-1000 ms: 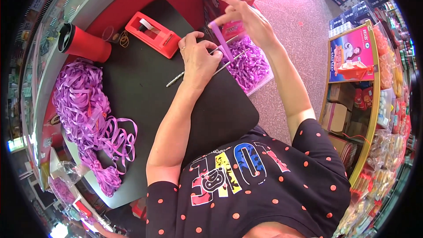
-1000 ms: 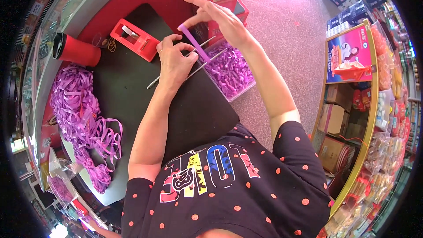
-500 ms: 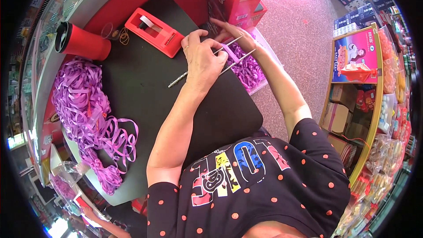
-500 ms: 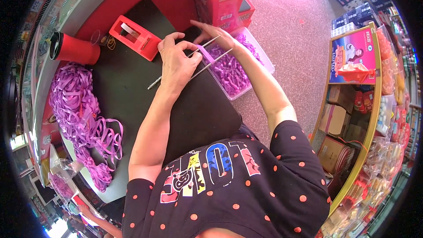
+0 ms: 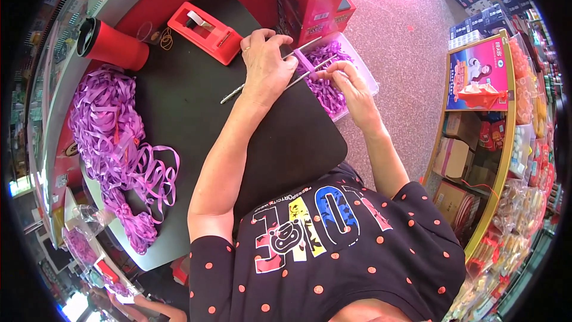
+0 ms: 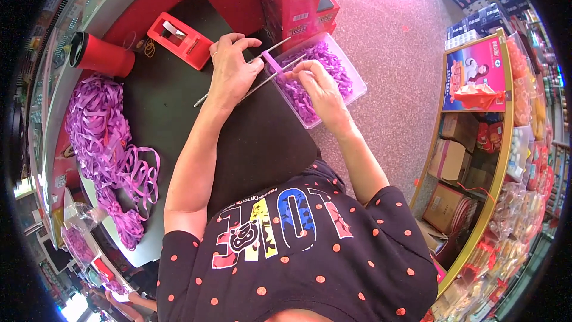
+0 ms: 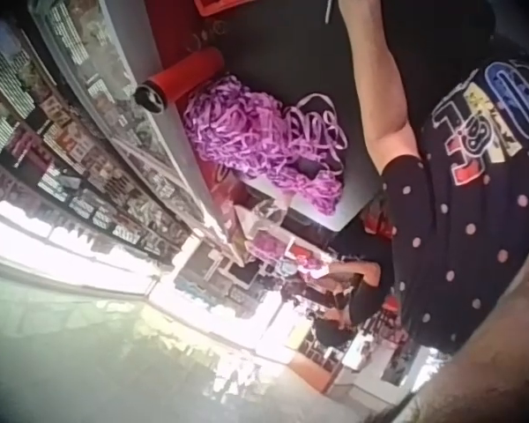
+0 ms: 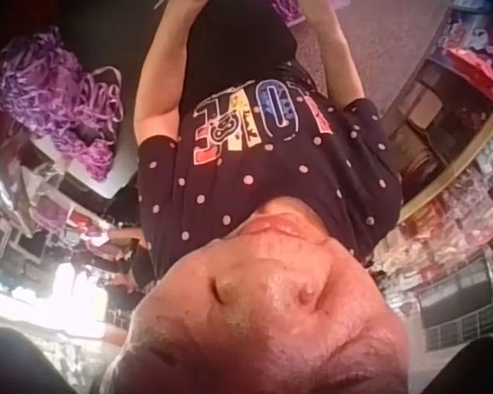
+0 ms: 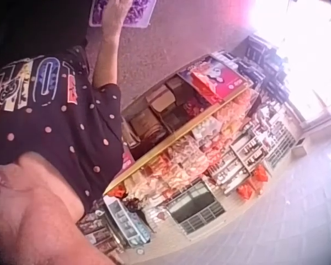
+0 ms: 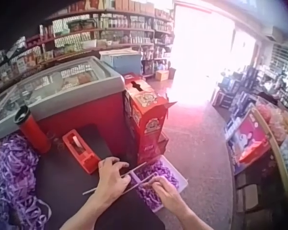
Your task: Tying purple ribbons into loops using metal rods as a jig.
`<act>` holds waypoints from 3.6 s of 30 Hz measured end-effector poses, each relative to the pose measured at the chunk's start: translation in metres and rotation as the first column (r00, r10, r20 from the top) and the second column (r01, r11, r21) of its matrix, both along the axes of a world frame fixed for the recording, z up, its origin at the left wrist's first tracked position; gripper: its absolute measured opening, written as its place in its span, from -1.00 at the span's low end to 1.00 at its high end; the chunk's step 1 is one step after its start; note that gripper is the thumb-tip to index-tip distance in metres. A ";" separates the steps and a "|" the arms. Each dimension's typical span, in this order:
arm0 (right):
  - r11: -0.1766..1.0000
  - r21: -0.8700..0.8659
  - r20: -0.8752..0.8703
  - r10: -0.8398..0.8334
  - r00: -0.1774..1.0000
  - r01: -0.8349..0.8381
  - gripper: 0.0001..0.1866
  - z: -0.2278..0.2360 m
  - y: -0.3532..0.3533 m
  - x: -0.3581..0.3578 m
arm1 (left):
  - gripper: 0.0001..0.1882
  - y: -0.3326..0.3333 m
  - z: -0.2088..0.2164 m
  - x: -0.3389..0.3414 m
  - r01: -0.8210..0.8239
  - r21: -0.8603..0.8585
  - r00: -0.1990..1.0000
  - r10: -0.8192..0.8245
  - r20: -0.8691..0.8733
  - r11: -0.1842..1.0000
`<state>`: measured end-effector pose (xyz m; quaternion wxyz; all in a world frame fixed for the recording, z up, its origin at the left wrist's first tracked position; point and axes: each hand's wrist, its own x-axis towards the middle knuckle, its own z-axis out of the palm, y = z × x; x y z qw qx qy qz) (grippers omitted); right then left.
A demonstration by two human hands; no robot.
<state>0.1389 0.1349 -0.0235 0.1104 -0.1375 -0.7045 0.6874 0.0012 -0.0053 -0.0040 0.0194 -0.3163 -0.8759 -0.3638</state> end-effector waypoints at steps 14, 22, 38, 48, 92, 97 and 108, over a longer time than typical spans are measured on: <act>0.989 0.113 0.103 0.080 0.991 -0.092 -0.66 0.024 0.012 -0.018 | -0.72 0.006 0.026 0.091 -0.619 0.343 -0.276 -0.604 0.747 0.707; 0.997 0.072 0.072 0.021 0.997 -0.026 -0.65 0.018 0.011 -0.017 | -0.50 0.030 0.019 0.100 -0.769 0.472 -0.105 -0.813 0.572 0.431; 0.999 0.008 -0.133 -0.031 0.991 0.032 -0.74 0.052 0.030 -0.014 | -0.08 0.023 0.014 0.109 -0.725 0.549 -0.058 -0.831 0.553 0.416; 0.894 0.397 -0.132 0.281 0.951 -0.209 -0.71 0.081 -0.023 -0.127 | -0.09 0.020 0.013 0.117 -0.728 0.580 -0.031 -0.862 0.507 0.367; 0.890 0.380 0.130 0.220 0.967 -0.253 -0.78 0.047 -0.049 -0.158 | -0.22 0.023 0.000 0.113 -0.662 0.675 -0.035 -0.914 0.404 0.324; 0.401 0.909 0.079 0.093 0.992 -0.110 -0.76 0.053 -0.052 -0.148 | -0.19 0.024 -0.003 0.115 -0.685 0.664 -0.020 -0.918 0.396 0.301; 0.886 0.278 0.293 0.291 0.911 -0.372 -0.74 0.066 0.043 -0.033 | -0.26 0.027 -0.013 0.120 -0.746 0.594 0.035 -0.873 0.486 0.301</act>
